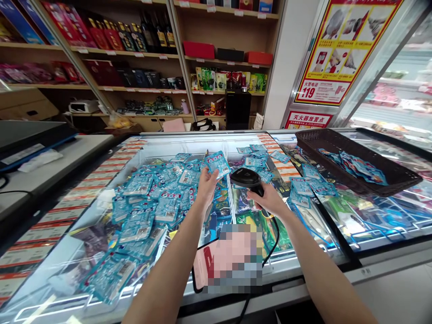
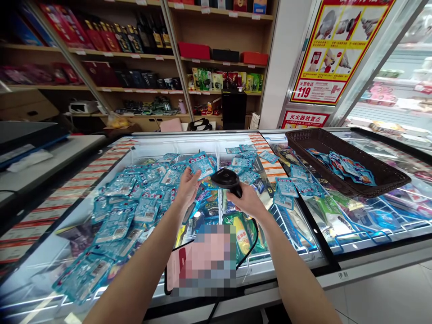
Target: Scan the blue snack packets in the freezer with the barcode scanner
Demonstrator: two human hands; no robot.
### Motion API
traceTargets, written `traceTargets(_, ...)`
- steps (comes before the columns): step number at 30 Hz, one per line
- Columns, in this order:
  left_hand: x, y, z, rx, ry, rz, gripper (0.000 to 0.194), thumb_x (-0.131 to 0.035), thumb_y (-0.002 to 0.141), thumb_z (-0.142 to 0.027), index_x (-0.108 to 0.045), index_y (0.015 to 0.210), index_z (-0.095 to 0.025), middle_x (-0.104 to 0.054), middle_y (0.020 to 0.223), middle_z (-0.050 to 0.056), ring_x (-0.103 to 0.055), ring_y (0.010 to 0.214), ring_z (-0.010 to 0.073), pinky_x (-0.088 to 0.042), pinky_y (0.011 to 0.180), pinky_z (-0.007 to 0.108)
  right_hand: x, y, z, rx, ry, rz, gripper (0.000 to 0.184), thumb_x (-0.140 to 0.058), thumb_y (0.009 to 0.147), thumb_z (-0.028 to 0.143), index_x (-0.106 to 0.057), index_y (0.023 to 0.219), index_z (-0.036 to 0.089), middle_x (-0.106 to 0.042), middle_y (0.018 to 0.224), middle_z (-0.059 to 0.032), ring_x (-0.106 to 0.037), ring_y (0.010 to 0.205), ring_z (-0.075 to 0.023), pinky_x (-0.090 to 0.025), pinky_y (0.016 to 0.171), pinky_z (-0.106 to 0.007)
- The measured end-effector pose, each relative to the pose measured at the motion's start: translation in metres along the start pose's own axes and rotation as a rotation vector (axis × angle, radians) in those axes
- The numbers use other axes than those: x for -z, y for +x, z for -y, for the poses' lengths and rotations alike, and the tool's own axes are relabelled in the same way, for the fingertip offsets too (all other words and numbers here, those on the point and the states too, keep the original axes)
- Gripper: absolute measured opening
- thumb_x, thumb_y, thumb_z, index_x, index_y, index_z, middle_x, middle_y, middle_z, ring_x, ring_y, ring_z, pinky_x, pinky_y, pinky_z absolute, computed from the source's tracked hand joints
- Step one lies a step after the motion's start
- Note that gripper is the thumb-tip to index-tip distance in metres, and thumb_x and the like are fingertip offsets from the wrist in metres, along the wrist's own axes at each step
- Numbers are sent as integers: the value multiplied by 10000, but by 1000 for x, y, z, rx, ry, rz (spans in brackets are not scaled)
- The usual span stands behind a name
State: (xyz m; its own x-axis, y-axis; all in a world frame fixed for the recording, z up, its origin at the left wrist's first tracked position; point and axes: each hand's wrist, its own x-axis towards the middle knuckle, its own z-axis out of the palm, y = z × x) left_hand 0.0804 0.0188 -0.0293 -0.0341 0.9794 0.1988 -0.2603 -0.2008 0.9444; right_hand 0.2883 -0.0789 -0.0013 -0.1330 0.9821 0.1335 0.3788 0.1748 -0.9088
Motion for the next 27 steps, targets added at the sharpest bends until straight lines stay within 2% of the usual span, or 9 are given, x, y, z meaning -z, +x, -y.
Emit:
traceTargets(5,0,-1,4,-19,110,-27,452,-654,748,-445,-483,1096,-213,-585,871,17,-576,917,155,-478,902,336,1,-2,5,-9,-46,31,220,-565,815,399,-561,875,187,-623,551,2,-566,410,-145,-456,441,-249)
traceTargets(9,0,-2,4,-42,146,11,503,-616,783,-462,-466,1197,-220,-615,975,40,-554,1031,181,-428,974,366,2,-2,10,-34,-56,43,227,-552,816,398,-561,890,183,-582,497,17,-608,471,-168,-467,453,-241)
traceTargets(20,1,0,5,-46,178,-12,495,-608,794,-450,-455,1206,-221,-605,934,23,-571,952,162,-476,917,355,2,-2,9,-42,-33,50,226,-550,813,391,-563,901,183,-570,480,18,-634,514,-189,-458,438,-238)
traceTargets(27,3,0,8,-57,256,-33,486,-586,813,-444,-444,1232,-242,-609,925,29,-573,983,174,-476,909,352,4,-4,14,-38,6,63,253,-547,828,412,-570,916,176,-663,645,-15,-569,428,-133,-454,438,-241)
